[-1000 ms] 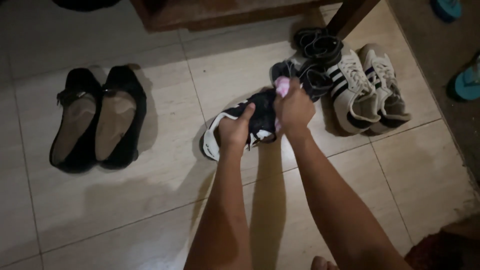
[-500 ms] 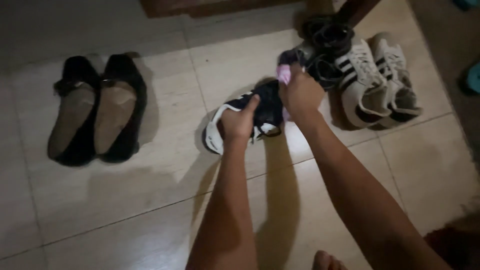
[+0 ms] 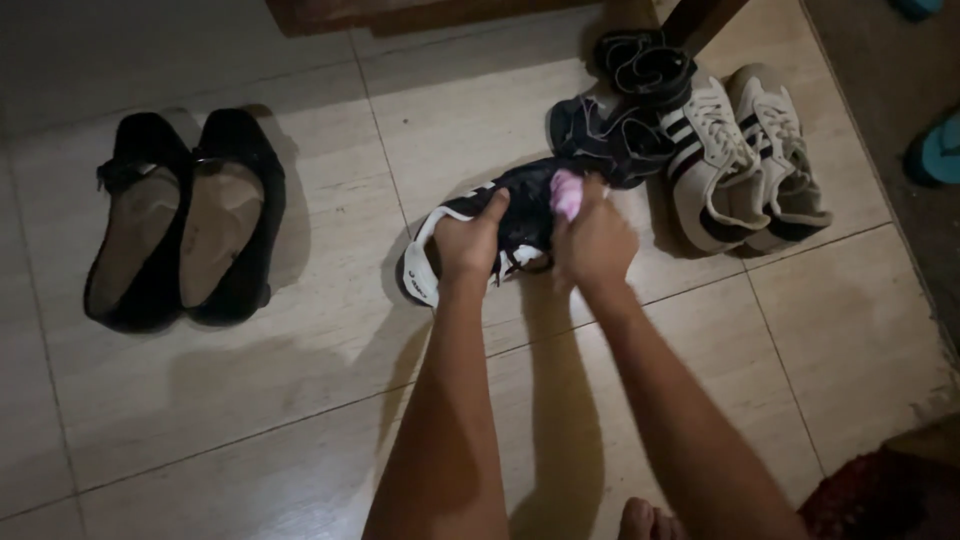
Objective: The recorder is cleaning various pairs of shoes by wiping them with a cloth.
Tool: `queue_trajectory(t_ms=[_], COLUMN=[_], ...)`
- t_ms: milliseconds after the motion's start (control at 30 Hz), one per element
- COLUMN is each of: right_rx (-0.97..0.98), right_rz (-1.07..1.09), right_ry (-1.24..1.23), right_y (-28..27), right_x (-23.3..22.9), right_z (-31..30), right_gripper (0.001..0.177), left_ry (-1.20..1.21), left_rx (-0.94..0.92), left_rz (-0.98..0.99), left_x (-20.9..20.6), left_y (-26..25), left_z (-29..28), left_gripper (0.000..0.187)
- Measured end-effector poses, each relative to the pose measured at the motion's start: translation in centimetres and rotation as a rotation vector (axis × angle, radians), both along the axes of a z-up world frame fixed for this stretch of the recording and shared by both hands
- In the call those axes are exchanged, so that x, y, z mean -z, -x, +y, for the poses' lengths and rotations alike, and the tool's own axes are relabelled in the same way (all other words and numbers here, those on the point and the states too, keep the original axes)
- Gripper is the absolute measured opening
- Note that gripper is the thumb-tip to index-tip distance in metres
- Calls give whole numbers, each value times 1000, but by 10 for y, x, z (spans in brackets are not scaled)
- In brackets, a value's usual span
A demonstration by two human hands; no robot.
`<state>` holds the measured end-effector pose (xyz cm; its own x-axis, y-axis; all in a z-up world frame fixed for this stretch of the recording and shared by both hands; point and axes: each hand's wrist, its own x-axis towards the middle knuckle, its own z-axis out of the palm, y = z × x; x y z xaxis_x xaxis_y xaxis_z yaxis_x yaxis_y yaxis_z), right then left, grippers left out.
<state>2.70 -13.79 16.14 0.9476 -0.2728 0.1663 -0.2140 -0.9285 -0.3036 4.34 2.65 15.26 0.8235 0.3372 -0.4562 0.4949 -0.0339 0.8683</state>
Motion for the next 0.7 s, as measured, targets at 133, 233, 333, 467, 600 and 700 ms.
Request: queue_trajectory(t_ms=[133, 233, 333, 467, 600, 700], right_rx=[49, 176, 251, 94, 51, 135], right_rz=[72, 62, 2, -116, 25, 46], right_ry=[-12, -113, -210, -129, -124, -148], right_y=[-35, -50, -41, -9, -16, -23], right_x=[-7, -6, 7, 8, -13, -6], right_z=[-9, -13, -9, -1, 0, 2], right_gripper=[36, 33, 33, 44, 42, 38], left_ry=[37, 78, 110, 107, 86, 18], left_rx=[1, -13, -32, -33, -50, -25], left_rz=[-42, -71, -111, -107, -47, 31], left_x=[1, 8, 16, 11, 10, -18], left_y=[3, 0, -1, -1, -2, 4], left_z=[-1, -3, -2, -5, -4, 0], left_gripper=[50, 48, 46, 46, 49, 50])
